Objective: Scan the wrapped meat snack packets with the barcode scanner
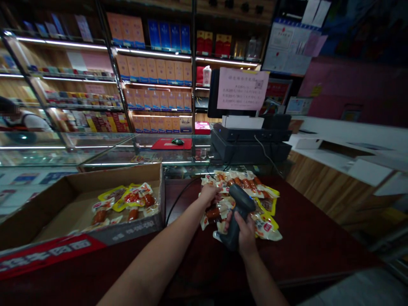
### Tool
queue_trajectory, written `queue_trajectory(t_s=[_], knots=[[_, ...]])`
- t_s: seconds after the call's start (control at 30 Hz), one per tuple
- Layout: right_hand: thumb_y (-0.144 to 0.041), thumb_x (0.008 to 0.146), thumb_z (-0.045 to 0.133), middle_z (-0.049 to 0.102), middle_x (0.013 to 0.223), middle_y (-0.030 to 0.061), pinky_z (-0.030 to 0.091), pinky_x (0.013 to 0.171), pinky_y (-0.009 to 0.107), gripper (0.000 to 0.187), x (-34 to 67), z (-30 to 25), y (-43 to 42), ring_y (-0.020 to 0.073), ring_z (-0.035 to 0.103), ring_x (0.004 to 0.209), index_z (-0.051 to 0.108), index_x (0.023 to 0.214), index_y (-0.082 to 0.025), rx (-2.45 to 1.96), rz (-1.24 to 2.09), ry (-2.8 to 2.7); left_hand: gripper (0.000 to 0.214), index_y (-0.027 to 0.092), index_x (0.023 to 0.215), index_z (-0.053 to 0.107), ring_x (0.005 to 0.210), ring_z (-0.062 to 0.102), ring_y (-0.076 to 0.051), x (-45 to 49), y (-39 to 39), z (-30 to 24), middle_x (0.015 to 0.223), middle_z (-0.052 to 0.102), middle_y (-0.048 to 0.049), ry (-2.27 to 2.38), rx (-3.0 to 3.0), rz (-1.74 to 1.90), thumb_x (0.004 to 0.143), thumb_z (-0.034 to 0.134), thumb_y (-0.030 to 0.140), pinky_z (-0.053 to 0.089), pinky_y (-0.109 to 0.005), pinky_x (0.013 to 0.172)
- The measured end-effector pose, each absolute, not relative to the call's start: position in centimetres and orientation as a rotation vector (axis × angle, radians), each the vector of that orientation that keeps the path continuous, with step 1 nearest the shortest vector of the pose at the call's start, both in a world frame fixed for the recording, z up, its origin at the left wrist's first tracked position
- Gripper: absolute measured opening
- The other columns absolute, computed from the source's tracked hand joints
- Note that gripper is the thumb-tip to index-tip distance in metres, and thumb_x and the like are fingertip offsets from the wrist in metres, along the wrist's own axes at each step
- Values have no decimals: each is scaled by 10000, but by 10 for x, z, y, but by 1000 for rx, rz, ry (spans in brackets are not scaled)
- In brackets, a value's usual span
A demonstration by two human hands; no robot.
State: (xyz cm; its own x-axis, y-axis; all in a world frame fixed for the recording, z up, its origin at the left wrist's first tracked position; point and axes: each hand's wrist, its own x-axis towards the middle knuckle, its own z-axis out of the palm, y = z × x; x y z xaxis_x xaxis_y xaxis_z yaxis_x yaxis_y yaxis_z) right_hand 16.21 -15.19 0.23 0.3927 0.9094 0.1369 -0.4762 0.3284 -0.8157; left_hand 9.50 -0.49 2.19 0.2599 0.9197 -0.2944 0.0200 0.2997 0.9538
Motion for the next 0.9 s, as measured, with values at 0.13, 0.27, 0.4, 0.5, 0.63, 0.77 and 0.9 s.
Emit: queue_trajectory(t_s=[0.13, 0.27, 0.4, 0.5, 0.63, 0.77, 0.9], knots=[[-385, 697, 685, 593, 547, -44, 457, 367, 249, 282, 161, 4, -154, 131, 548, 389, 516, 826, -200, -804, 1008, -677, 283, 163, 588, 424, 464, 530, -87, 80, -9, 24, 511, 516, 36, 1061, 1062, 1010, 601, 705, 191, 419, -196, 468], [-378, 695, 690, 580, 568, -43, 457, 380, 254, 290, 161, 5, -155, 134, 544, 408, 521, 859, -209, -825, 1034, -691, 309, 170, 543, 373, 411, 468, -63, 50, -14, 25, 450, 439, 80, 883, 987, 1283, 548, 682, 171, 401, -179, 434], [-390, 698, 684, 571, 566, -36, 458, 401, 258, 256, 161, 5, -155, 126, 526, 413, 539, 794, -202, -830, 1029, -733, 235, 162, 611, 426, 473, 547, -94, 23, -24, 20, 538, 556, 39, 747, 755, 1348, 597, 661, 154, 468, -214, 476], [-395, 704, 681, 585, 579, -29, 455, 407, 250, 247, 161, 4, -155, 119, 526, 414, 551, 781, -198, -844, 1043, -753, 60, 118, 705, 535, 560, 610, -128, 14, -29, 14, 646, 635, -45, 647, 609, 1272, 686, 585, 92, 514, -235, 537], [-400, 706, 681, 587, 570, -27, 453, 399, 244, 253, 161, 1, -154, 117, 524, 409, 558, 781, -193, -865, 1049, -788, 187, 99, 752, 530, 441, 542, -64, 8, -28, 10, 583, 575, -31, 606, 295, 1142, 780, 381, -10, 411, -118, 385], [-391, 726, 668, 587, 566, -32, 462, 407, 250, 245, 160, 0, -156, 120, 525, 413, 561, 827, -195, -839, 1068, -849, 228, 127, 719, 433, 316, 393, -4, -4, -26, 8, 505, 424, 42, 516, -4, 861, 791, 299, -42, 244, -53, 283], [-383, 733, 663, 592, 574, -23, 479, 430, 256, 232, 159, 3, -159, 120, 534, 424, 572, 807, -184, -825, 1125, -902, 202, 154, 700, 378, 272, 343, -4, -14, -24, 4, 501, 361, 70, 469, -60, 631, 783, 336, -24, 200, -66, 248]])
